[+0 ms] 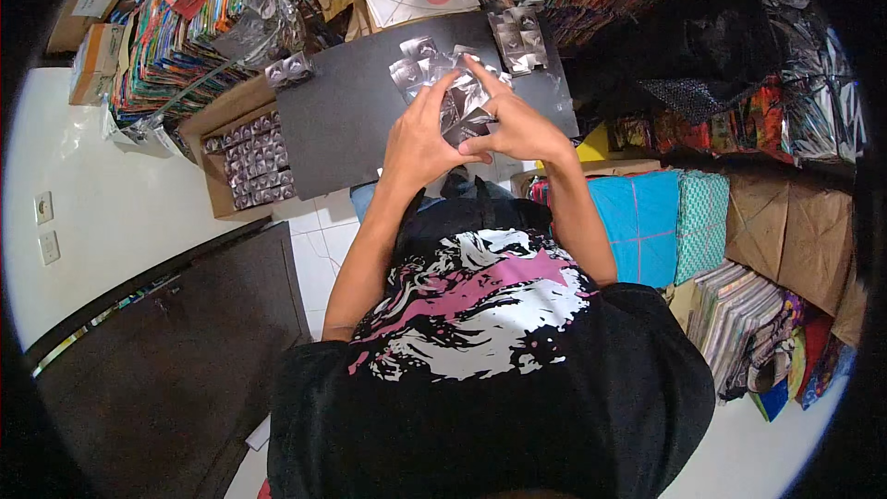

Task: Assemble and fold small cardboard toy packaging boxes.

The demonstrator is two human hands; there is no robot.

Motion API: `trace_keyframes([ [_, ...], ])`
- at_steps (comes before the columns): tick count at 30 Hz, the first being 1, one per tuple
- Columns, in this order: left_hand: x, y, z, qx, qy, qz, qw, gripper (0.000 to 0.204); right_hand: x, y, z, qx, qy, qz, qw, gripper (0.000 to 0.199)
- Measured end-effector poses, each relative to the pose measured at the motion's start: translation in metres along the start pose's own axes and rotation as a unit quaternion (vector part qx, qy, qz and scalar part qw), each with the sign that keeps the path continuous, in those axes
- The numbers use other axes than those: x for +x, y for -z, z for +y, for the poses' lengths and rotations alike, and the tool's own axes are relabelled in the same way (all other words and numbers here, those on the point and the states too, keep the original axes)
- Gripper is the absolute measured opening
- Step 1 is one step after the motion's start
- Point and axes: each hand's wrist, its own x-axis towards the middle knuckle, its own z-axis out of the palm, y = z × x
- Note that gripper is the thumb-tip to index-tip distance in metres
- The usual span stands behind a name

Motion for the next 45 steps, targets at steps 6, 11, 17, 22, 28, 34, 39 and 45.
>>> trace_keyframes([
  [6,-0.018,0.01,-0.011,-0.017,0.019,0.002,1.0,0.118,0.001,-0.013,-0.023,0.072,-0.049,0.004,0.996,0.037],
  [11,-0.02,0.019,-0.02,-0.023,0.017,-0.002,1.0,0.112,0.01,-0.016,-0.03,0.07,-0.041,-0.029,0.996,0.034],
  [17,-0.023,0.021,-0.03,-0.036,0.09,-0.008,0.995,0.107,0.012,-0.029,-0.032,0.076,-0.071,0.062,0.993,0.036],
  [22,-0.024,0.017,-0.041,-0.022,0.134,0.084,0.987,0.12,0.008,-0.035,-0.058,0.024,-0.031,0.248,0.968,0.03],
  [28,-0.022,0.014,-0.035,-0.057,0.196,0.058,0.977,0.13,0.009,-0.05,-0.056,-0.056,0.007,0.211,0.976,0.025],
  [34,-0.02,0.01,-0.033,-0.032,0.174,0.078,0.981,0.123,0.01,-0.053,-0.054,-0.034,0.021,0.181,0.983,0.019],
  [39,-0.017,0.009,-0.029,-0.016,0.167,0.096,0.981,0.119,0.007,-0.05,-0.053,-0.003,0.016,0.236,0.972,0.019],
  [45,-0.013,0.007,-0.026,-0.11,0.214,0.094,0.966,0.115,0.003,-0.05,-0.023,0.189,-0.132,0.231,0.945,0.032],
])
